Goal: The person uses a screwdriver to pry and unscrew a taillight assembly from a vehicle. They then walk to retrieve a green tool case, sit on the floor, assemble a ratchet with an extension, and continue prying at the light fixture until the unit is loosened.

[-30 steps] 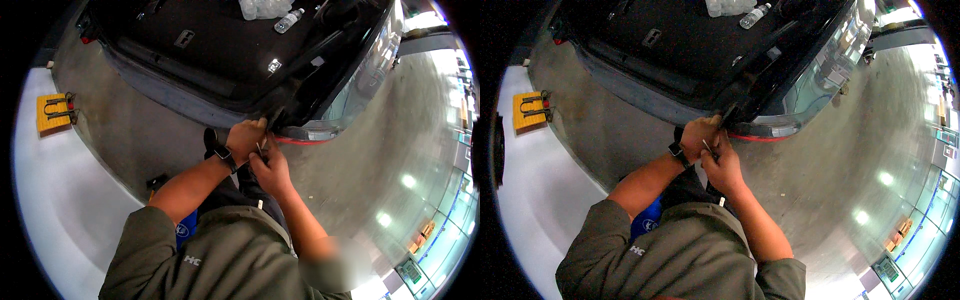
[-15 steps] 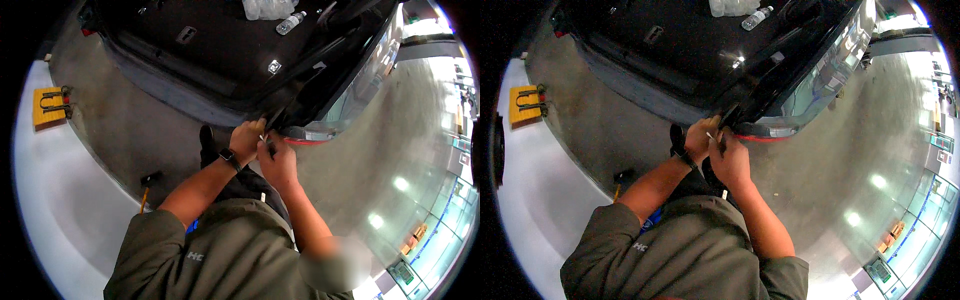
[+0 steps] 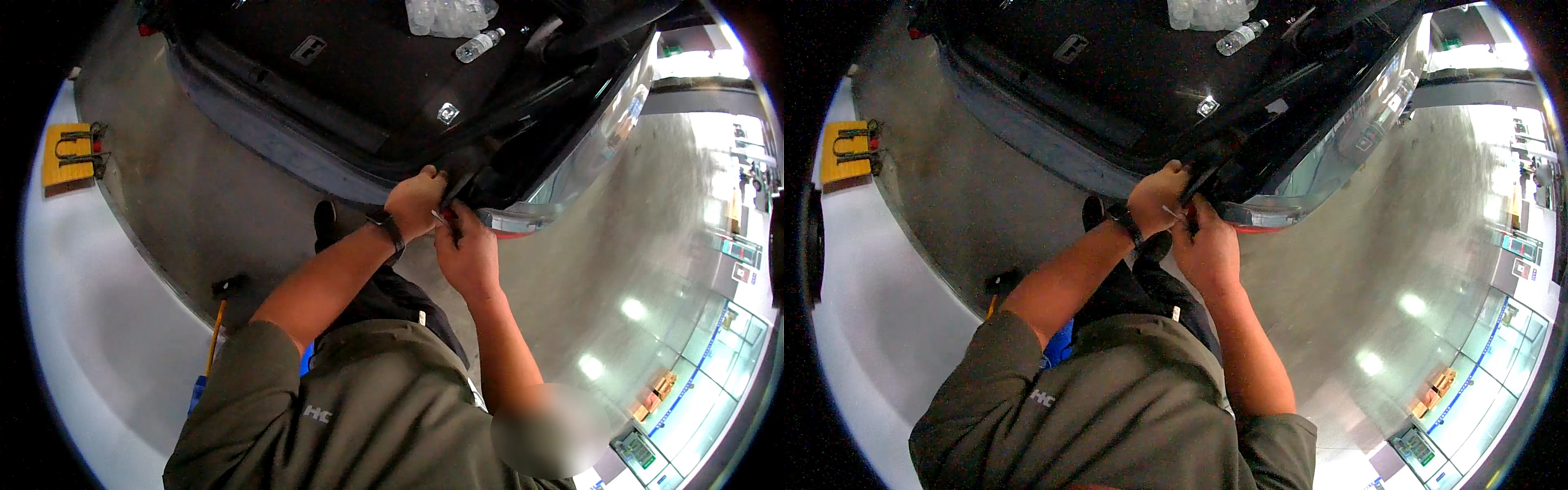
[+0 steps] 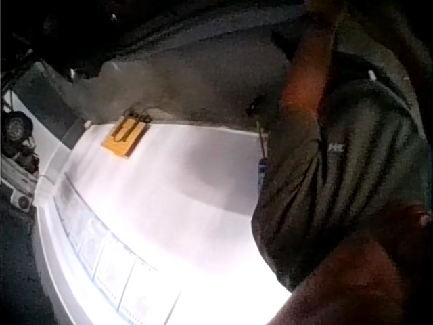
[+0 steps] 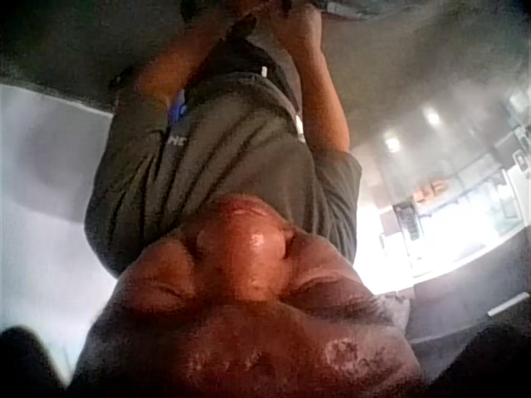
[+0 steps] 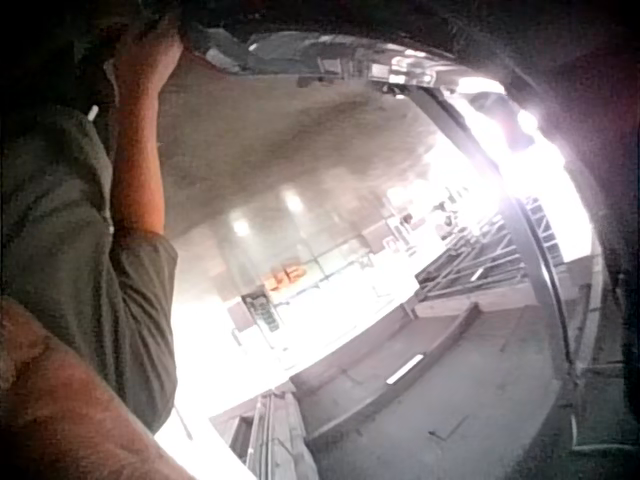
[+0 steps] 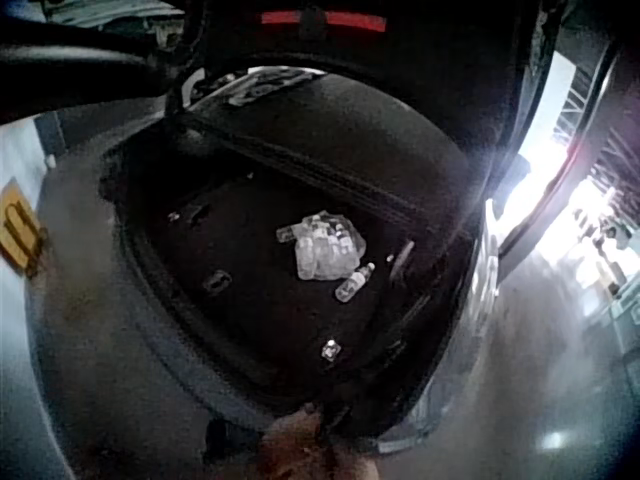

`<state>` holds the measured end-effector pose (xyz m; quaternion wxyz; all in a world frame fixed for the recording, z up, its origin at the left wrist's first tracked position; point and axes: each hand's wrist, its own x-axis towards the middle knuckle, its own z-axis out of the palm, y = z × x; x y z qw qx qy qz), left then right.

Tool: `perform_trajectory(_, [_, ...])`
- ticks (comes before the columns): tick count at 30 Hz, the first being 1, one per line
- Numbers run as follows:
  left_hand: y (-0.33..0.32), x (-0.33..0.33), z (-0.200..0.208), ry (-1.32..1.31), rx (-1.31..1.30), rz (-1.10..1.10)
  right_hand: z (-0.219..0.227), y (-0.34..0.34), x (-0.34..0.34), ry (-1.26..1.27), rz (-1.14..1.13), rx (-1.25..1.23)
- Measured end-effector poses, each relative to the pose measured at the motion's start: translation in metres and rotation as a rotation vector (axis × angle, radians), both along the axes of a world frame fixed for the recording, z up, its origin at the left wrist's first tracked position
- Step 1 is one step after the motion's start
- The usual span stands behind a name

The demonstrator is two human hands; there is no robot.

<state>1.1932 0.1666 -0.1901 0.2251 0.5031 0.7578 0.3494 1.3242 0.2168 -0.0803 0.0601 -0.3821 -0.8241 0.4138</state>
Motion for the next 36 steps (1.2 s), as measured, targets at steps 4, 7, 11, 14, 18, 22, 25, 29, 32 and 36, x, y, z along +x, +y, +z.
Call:
perform_trajectory(4, [0.005, 0.0, -0.003, -0.058, -0.145, -0.087, -0.019, -0.001, 0.01, 0.069, -0.02, 0.093])
perform_trajectory(7, [-0.008, -0.002, -0.01, -0.067, 0.01, -0.085, -0.012, -0.004, 0.015, 0.132, -0.081, 0.049])
perform_trajectory(11, [-0.018, 0.0, 0.011, -0.1, 0.085, 0.009, -0.014, 0.006, 0.034, 0.16, -0.228, -0.138])
perform_trajectory(14, [-0.03, -0.007, 0.017, -0.15, 0.112, 0.045, 0.009, 0.012, 0.033, 0.198, -0.271, -0.189])
perform_trajectory(18, [-0.058, -0.018, 0.004, -0.446, 0.1, 0.236, 0.02, 0.023, 0.036, 0.368, -0.296, -0.353])
perform_trajectory(22, [-0.082, -0.036, 0.028, -0.749, -0.031, 0.408, 0.027, 0.038, 0.033, 0.413, -0.276, -0.277])
perform_trajectory(25, [-0.088, -0.048, 0.056, -0.765, -0.011, 0.376, 0.029, 0.053, 0.029, 0.405, -0.254, -0.241])
perform_trajectory(29, [-0.09, -0.058, 0.066, -0.93, -0.021, 0.427, 0.032, 0.079, 0.018, 0.431, -0.253, -0.026])
perform_trajectory(32, [-0.085, -0.066, 0.071, -0.936, -0.042, 0.435, 0.037, 0.108, 0.005, 0.366, -0.147, 0.221])
perform_trajectory(36, [-0.082, -0.075, 0.064, -0.982, -0.054, 0.444, 0.039, 0.148, -0.025, 0.351, -0.006, 0.413])
